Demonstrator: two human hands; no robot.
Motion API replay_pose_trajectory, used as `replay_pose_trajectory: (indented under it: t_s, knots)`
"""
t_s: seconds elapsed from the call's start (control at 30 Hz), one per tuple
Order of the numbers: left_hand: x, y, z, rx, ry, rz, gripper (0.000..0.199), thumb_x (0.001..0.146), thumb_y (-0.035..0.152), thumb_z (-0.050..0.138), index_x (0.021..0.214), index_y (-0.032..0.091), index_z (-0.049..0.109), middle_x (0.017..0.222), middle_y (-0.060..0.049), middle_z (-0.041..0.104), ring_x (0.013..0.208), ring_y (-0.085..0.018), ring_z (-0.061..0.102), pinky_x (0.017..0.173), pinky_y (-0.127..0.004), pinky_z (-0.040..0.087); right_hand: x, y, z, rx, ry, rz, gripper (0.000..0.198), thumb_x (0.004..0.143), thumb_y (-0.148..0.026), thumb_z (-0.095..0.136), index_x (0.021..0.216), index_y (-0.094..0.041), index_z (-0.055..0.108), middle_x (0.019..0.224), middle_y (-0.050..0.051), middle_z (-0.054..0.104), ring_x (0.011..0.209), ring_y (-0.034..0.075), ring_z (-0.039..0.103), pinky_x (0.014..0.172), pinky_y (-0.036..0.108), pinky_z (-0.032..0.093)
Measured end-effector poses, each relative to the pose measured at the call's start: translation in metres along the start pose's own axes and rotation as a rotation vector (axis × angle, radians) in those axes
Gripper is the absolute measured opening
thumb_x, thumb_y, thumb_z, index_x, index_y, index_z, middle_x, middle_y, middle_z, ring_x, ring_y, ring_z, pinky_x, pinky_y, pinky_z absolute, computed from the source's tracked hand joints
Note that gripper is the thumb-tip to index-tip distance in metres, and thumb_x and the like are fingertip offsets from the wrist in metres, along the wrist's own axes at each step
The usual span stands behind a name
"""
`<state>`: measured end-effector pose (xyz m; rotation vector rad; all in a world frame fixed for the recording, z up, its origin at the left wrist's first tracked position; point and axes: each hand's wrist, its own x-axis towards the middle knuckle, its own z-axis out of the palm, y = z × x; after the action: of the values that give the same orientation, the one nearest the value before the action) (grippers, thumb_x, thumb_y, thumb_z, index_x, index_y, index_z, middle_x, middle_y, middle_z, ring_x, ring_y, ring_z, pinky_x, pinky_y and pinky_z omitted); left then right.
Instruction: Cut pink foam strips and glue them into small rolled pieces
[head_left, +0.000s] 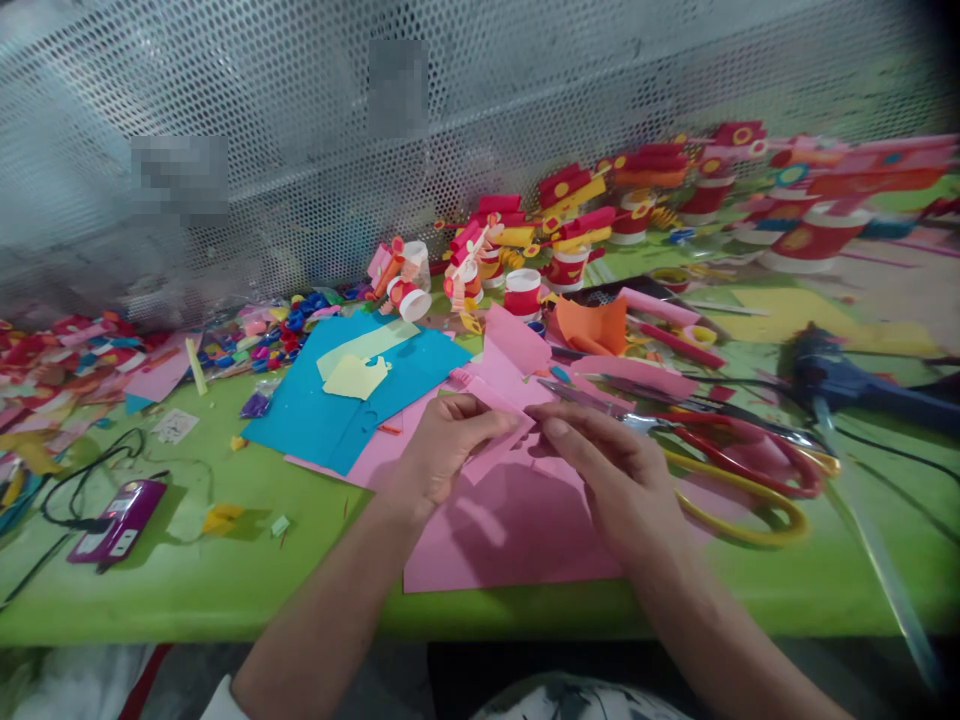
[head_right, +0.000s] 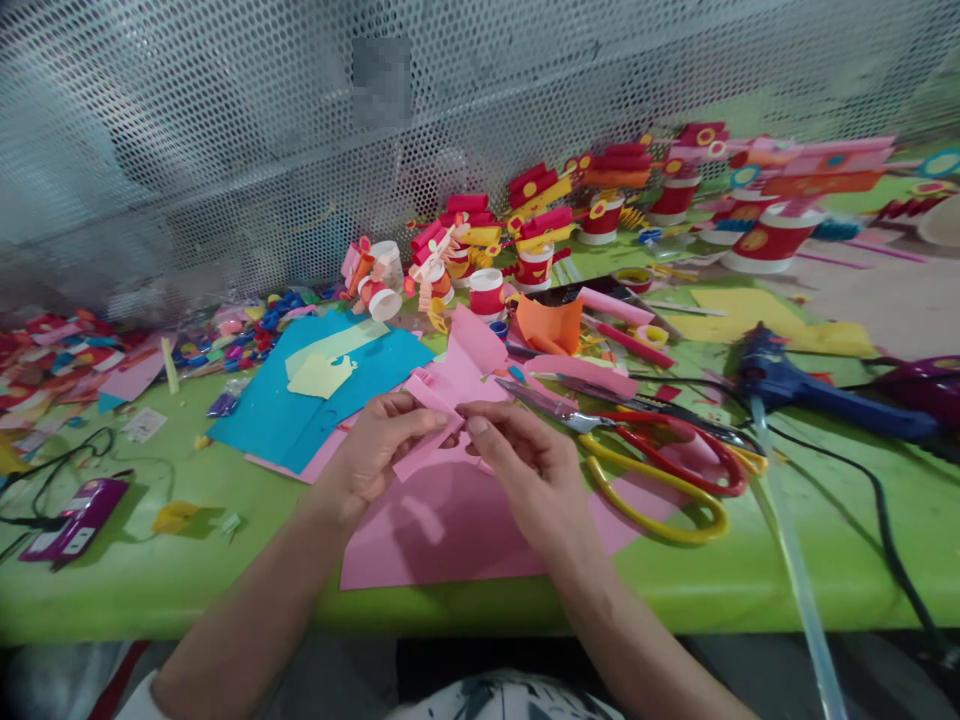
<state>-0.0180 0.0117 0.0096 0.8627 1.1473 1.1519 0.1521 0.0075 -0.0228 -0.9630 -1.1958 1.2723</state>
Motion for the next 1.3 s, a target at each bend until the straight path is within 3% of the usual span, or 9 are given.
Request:
replay_pose_trajectory:
  t_s: [0.17, 0.3, 0.5, 0.67, 0.9, 1.1, 1.3]
  knots:
    - [-0.0038, 0.0025, 0.0026, 0.102, -0.022, 0.06, 0.011, 0.071, 0.027, 0.084, 0.07, 0.016, 0.079, 0.067, -0.002, 0.073, 0.062, -0.013, 0.061, 0.063, -0.027, 0.046, 0.0019, -0.0019, 0.0012, 0.014, 0.045, 0.037, 0.014, 0.08, -0.04, 0.086, 0.089, -0.03, 0.084, 0.077, -0.001, 0.076, 0.069, 0.013, 0.067, 0.063, 0.023, 0.056]
    - [-0.006, 0.0043, 0.0044, 0.234, 0.021, 0.134, 0.014, 0.073, 0.026, 0.081, 0.064, 0.016, 0.076, 0.061, 0.0, 0.068, 0.057, -0.01, 0.055, 0.058, -0.025, 0.041, 0.002, -0.0056, 0.0036, -0.022, 0.089, 0.051, 0.015, 0.076, -0.038, 0.088, 0.086, -0.029, 0.084, 0.08, 0.0, 0.077, 0.068, 0.012, 0.066, 0.06, 0.022, 0.055]
    - [-0.0054, 0.0039, 0.0051, 0.272, -0.014, 0.156, 0.018, 0.071, 0.032, 0.086, 0.07, 0.016, 0.078, 0.072, -0.005, 0.075, 0.065, -0.015, 0.064, 0.06, -0.026, 0.047, 0.0004, -0.0035, 0.0051, -0.132, 0.14, -0.037, 0.013, 0.081, -0.037, 0.084, 0.091, -0.029, 0.083, 0.084, 0.001, 0.079, 0.067, 0.013, 0.066, 0.059, 0.022, 0.055]
    - [-0.0049, 0.0023, 0.0039, 0.352, -0.012, 0.205, 0.021, 0.078, 0.035, 0.081, 0.069, 0.016, 0.079, 0.069, -0.007, 0.075, 0.066, -0.016, 0.064, 0.061, -0.028, 0.048, -0.0012, -0.0028, 0.0043, -0.2, 0.125, -0.068, 0.017, 0.084, -0.039, 0.081, 0.096, -0.026, 0.081, 0.086, 0.003, 0.078, 0.067, 0.014, 0.068, 0.059, 0.025, 0.057]
    - [-0.0032, 0.0032, 0.0029, 0.315, -0.063, 0.248, 0.013, 0.079, 0.029, 0.081, 0.072, 0.019, 0.08, 0.074, -0.006, 0.078, 0.072, -0.019, 0.069, 0.068, -0.028, 0.052, 0.0047, -0.006, 0.004, -0.115, 0.061, 0.017, 0.026, 0.079, -0.045, 0.084, 0.094, -0.023, 0.08, 0.083, 0.003, 0.078, 0.067, 0.017, 0.071, 0.06, 0.029, 0.062]
    - [-0.0047, 0.0064, 0.0039, 0.336, -0.121, 0.274, 0.013, 0.082, 0.031, 0.08, 0.078, 0.019, 0.081, 0.081, -0.006, 0.079, 0.08, -0.02, 0.07, 0.074, -0.029, 0.052, 0.0035, -0.0061, 0.0035, -0.126, 0.129, 0.014, 0.02, 0.079, -0.041, 0.086, 0.091, -0.025, 0.081, 0.082, 0.0, 0.077, 0.067, 0.014, 0.072, 0.062, 0.025, 0.061]
    - [-0.0029, 0.0029, 0.0021, 0.323, -0.073, 0.28, 0.012, 0.083, 0.028, 0.078, 0.077, 0.019, 0.08, 0.079, -0.005, 0.078, 0.079, -0.019, 0.071, 0.076, -0.029, 0.054, 0.0039, -0.0037, 0.0034, -0.066, 0.077, 0.045, 0.03, 0.078, -0.046, 0.086, 0.098, -0.024, 0.081, 0.092, 0.003, 0.079, 0.074, 0.016, 0.073, 0.066, 0.029, 0.065]
